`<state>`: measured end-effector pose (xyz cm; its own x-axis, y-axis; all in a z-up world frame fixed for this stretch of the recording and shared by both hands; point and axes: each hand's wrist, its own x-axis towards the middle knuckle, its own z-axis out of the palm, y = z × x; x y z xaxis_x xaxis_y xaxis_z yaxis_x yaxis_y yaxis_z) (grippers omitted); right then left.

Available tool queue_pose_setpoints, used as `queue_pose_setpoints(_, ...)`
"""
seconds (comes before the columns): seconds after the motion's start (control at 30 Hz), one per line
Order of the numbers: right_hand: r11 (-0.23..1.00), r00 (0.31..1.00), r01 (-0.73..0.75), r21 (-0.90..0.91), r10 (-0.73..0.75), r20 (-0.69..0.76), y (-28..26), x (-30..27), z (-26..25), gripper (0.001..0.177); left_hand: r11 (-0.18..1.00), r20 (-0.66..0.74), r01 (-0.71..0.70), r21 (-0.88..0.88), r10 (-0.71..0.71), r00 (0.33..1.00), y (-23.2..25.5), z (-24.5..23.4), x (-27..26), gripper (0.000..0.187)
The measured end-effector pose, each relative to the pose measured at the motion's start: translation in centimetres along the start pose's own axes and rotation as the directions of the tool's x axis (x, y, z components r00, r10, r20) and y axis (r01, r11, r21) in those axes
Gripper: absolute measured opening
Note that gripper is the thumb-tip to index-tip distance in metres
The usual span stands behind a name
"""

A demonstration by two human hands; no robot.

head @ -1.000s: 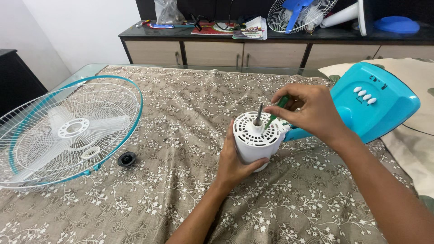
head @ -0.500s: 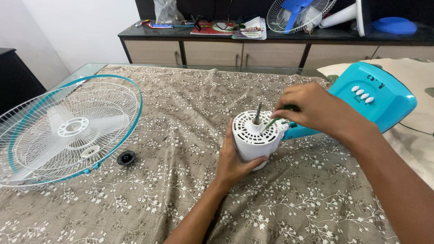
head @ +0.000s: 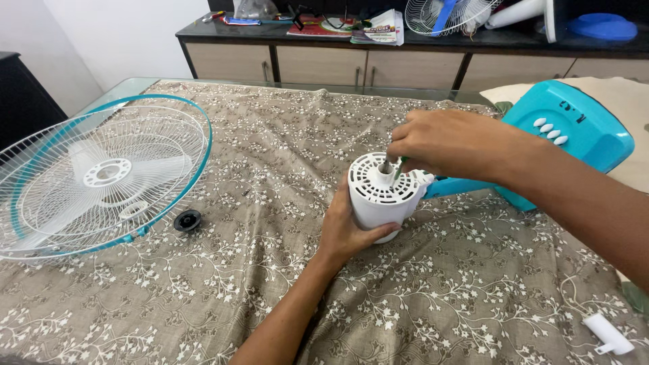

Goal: The person uses a screwdriver to loosen and remove screws from the rear motor housing of a disassembled electric fan. They repeatedly adjust the fan motor housing and manipulate the screwdriver to access the fasteners.

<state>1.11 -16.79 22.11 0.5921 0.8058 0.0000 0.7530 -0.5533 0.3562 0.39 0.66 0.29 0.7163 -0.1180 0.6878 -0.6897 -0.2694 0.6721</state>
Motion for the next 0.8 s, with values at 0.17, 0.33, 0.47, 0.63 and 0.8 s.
queue_pose_setpoints(0.17,0.990,0.996,0.082,-0.118,-0.077,0.047,-0.3,1.1,-0.7,0.020,0.998,0.034,0.054,-0.036,-0.053,0.998,-0.7,-0.1,-0.3,0.130)
queue_pose_setpoints(0.33,0.987,0.996,0.078,-0.140,-0.071,0.056,-0.5,1.2,-1.0,0.023,0.995,0.023,0.049,-0.089,-0.047,0.999,-0.6,0.0,0.8,0.128)
queue_pose_setpoints(0.47,0.977,0.995,0.096,-0.192,-0.088,0.053,-0.6,1.3,-1.0,0.028,0.996,-0.033,-0.044,0.079,0.047,0.998,0.8,0.3,3.1,0.134)
queue_pose_setpoints(0.63,0.982,0.995,0.081,-0.170,-0.071,0.066,-0.6,1.6,-0.7,0.024,0.981,0.168,0.045,0.188,-0.077,0.983,2.8,-0.5,6.3,0.113)
queue_pose_setpoints(0.8,0.984,0.997,0.072,-0.163,-0.068,0.033,-0.1,2.0,-0.2,0.026,0.956,0.215,0.086,0.280,-0.149,0.965,3.9,-0.8,6.8,0.095)
